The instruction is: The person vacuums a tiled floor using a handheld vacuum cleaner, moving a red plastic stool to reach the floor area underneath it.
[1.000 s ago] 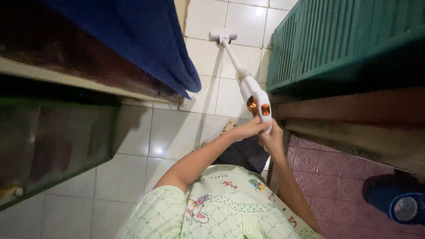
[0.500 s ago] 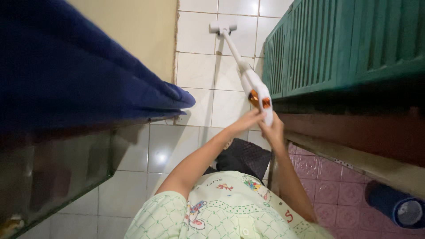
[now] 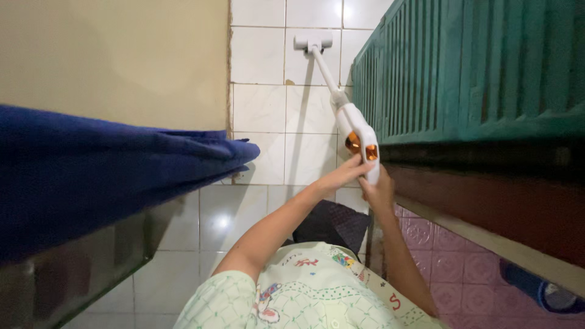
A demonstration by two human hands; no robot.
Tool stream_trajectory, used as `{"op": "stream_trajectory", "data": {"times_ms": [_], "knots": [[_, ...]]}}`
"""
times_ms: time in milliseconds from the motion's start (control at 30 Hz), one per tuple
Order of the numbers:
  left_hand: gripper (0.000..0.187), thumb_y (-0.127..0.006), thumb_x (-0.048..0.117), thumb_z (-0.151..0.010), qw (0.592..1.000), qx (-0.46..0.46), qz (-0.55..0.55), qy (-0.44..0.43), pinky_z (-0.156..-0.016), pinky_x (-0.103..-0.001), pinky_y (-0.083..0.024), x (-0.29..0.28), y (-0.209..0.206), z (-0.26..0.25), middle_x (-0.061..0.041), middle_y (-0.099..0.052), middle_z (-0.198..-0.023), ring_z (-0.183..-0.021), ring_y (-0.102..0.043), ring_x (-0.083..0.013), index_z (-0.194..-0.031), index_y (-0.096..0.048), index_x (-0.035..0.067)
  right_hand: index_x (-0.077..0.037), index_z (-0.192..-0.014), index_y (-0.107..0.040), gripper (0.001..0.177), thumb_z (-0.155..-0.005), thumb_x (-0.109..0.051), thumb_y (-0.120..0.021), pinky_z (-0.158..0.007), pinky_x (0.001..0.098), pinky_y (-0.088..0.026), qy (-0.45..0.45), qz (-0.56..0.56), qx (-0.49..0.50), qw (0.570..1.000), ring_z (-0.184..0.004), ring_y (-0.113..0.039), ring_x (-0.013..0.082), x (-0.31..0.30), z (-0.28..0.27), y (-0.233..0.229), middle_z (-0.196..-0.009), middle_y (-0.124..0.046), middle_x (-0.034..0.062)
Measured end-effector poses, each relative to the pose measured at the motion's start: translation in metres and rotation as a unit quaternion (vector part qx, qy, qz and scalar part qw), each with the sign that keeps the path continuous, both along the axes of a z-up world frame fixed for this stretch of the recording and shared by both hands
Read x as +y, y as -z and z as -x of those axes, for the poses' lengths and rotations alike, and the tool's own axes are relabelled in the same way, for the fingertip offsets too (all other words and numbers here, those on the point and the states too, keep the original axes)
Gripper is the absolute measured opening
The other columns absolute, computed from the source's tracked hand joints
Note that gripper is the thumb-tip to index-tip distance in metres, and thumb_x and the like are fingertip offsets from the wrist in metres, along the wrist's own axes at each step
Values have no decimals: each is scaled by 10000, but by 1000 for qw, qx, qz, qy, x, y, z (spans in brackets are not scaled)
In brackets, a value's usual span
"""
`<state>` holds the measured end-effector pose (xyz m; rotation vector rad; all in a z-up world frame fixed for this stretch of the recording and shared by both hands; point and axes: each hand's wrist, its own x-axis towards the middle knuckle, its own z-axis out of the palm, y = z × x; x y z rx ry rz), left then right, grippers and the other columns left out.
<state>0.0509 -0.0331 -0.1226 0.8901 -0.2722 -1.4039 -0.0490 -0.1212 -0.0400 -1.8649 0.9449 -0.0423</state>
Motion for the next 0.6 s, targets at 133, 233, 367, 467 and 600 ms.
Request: {"op": "stream_trajectory", "data": {"times_ms": [133, 233, 367, 467, 600], "knots": [[724, -589, 381, -1041, 981, -129, 13, -147, -1201, -382, -324, 10, -5, -34, -131, -466, -1569, -1442, -432, -226, -1598, -335, -5, -7, -1185, -650, 396, -843, -161, -780, -498, 347, -488, 8, -14, -23, 1000, -545, -641, 189, -26, -53, 53, -755, -705, 132], [722, -557, 430, -1033, 975, -134, -78, -160, -1216, -387, -293, 32, -41, -58, -124, -457, -1601, -1489, -395, -232, -1598, -349, 31, 14, -1185, -645, 426, -815, -129, -804, -611, 343, -549, -54, 133, -205, 968, -732, -717, 168, -51, -99, 99, -876, -739, 128], [750, -551, 488, -979, 966, -111, -142, -185, -1190, -410, -284, 64, -82, -74, -65, -438, -1605, -1486, -378, -215, -1600, -342, 121, -20, -1080, -668, 322, -789, -111, -772, -553, 371, -526, -11, 184, -123, 975, -641, -696, 233, -79, -180, 119, -785, -715, 155], [743, -564, 492, -965, 959, -94, -174, -203, -1192, -420, -297, 81, -90, -75, -73, -479, -1580, -1457, -434, -228, -1584, -375, 126, -36, -1081, -628, 300, -799, -113, -698, -457, 365, -543, 40, 25, -74, 996, -526, -684, 213, -92, -231, 107, -738, -690, 111], [732, -570, 477, -961, 955, -80, -192, -214, -1189, -431, -292, 97, -84, -67, -82, -492, -1566, -1443, -450, -229, -1581, -383, 137, -19, -1042, -602, 269, -799, -87, -696, -454, 351, -540, 39, 25, -91, 995, -512, -681, 204, -102, -260, 94, -719, -680, 106]]}}
